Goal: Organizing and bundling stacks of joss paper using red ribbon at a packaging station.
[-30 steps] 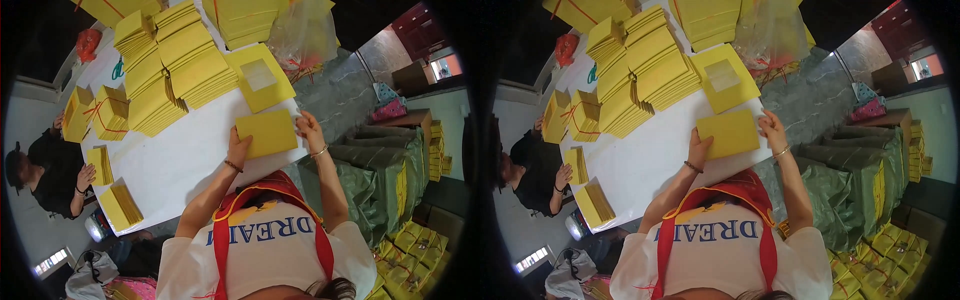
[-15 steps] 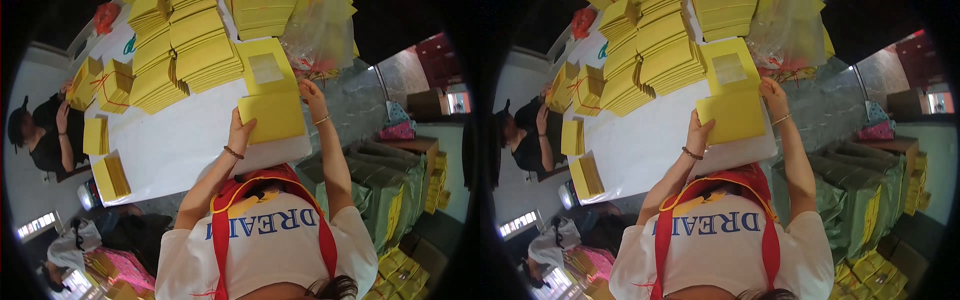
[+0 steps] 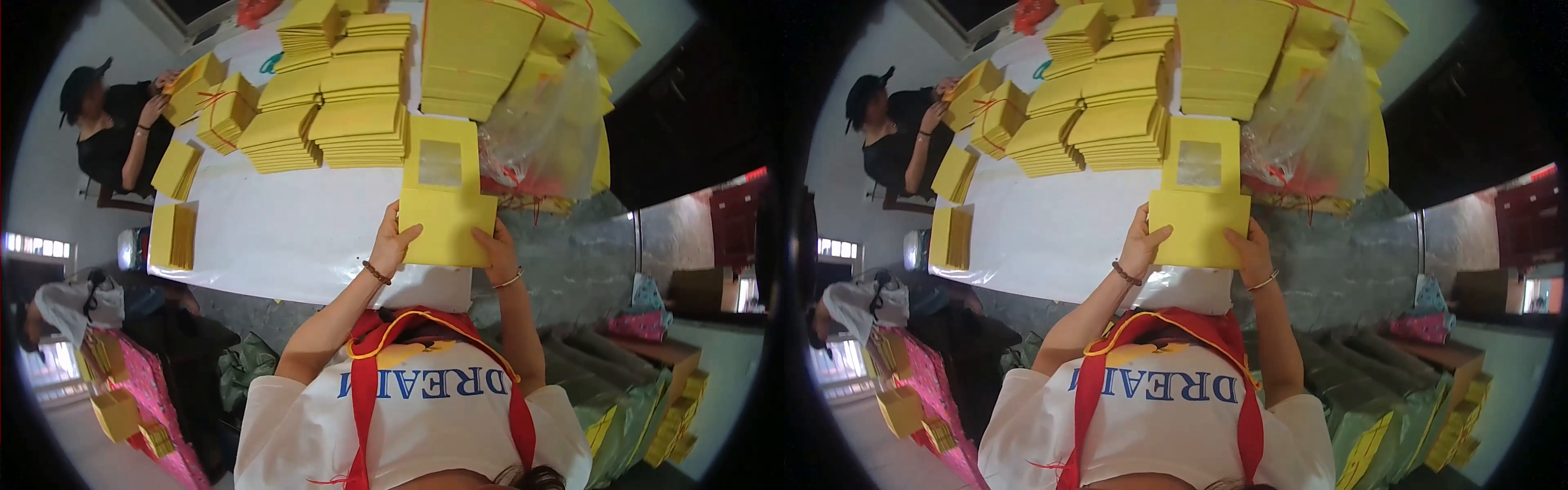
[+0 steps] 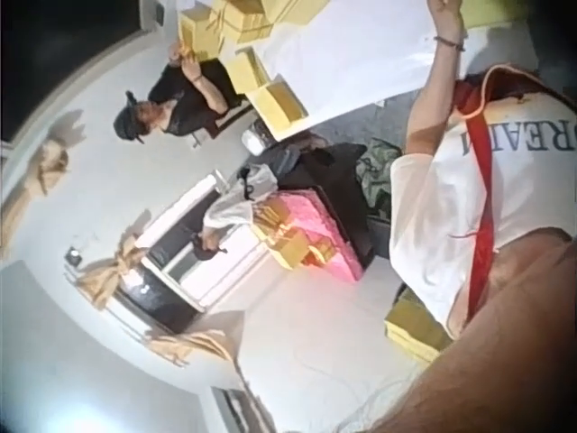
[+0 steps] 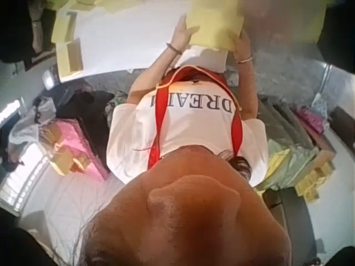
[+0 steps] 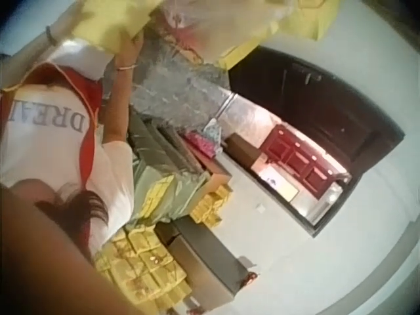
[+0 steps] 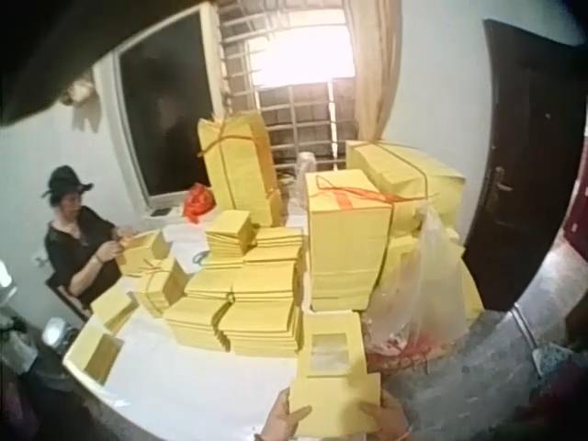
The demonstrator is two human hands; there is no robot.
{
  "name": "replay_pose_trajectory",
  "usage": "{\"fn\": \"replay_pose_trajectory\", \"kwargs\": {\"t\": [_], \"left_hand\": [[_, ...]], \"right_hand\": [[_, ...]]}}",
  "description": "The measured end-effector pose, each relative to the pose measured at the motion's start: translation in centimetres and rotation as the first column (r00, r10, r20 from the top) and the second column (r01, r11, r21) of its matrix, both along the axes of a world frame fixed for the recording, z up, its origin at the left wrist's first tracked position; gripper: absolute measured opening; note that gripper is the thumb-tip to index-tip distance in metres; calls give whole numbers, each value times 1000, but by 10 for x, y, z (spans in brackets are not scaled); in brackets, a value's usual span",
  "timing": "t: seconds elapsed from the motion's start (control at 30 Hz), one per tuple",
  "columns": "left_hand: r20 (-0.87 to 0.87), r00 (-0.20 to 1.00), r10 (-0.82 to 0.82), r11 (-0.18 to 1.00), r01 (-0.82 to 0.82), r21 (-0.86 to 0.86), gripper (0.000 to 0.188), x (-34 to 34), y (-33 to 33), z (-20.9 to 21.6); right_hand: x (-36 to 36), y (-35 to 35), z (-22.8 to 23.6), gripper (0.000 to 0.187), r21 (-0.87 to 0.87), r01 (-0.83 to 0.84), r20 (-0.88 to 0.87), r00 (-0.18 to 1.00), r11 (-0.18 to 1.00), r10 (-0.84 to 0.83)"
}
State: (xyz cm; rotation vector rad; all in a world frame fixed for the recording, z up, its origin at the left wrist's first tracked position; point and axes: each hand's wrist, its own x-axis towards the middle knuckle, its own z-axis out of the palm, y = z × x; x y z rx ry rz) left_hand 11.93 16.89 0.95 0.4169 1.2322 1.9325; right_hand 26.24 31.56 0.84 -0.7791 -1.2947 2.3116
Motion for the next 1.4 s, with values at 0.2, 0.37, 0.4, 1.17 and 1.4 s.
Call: {"fn": "replay_pose_trajectory", "kwargs": {"t": [0.2,0.37,0.4,1.17,1.4], "left_hand": [[13,999,43,995,-42,-90,49,2,-7,25],[-20,997,72,986,-74,-148,44,-48,-56,2],[-30,998,57,979,-62,-193,43,-68,-71,0],[-605,796,-1,537,-510,-672,55,-295,-249,-56],[-679,716,-163,347,-603,-719,55,-268,-225,-44]], "right_hand": [[-11,-4,3,31,-42,21,-63,998,999,-23],[-15,-12,20,31,-142,-54,-41,998,988,48],[-14,-7,17,31,-137,-47,-14,999,989,46],[-42,-22,15,32,-113,-1,139,990,994,17],[-44,23,35,31,-41,86,142,987,995,-79]]}}
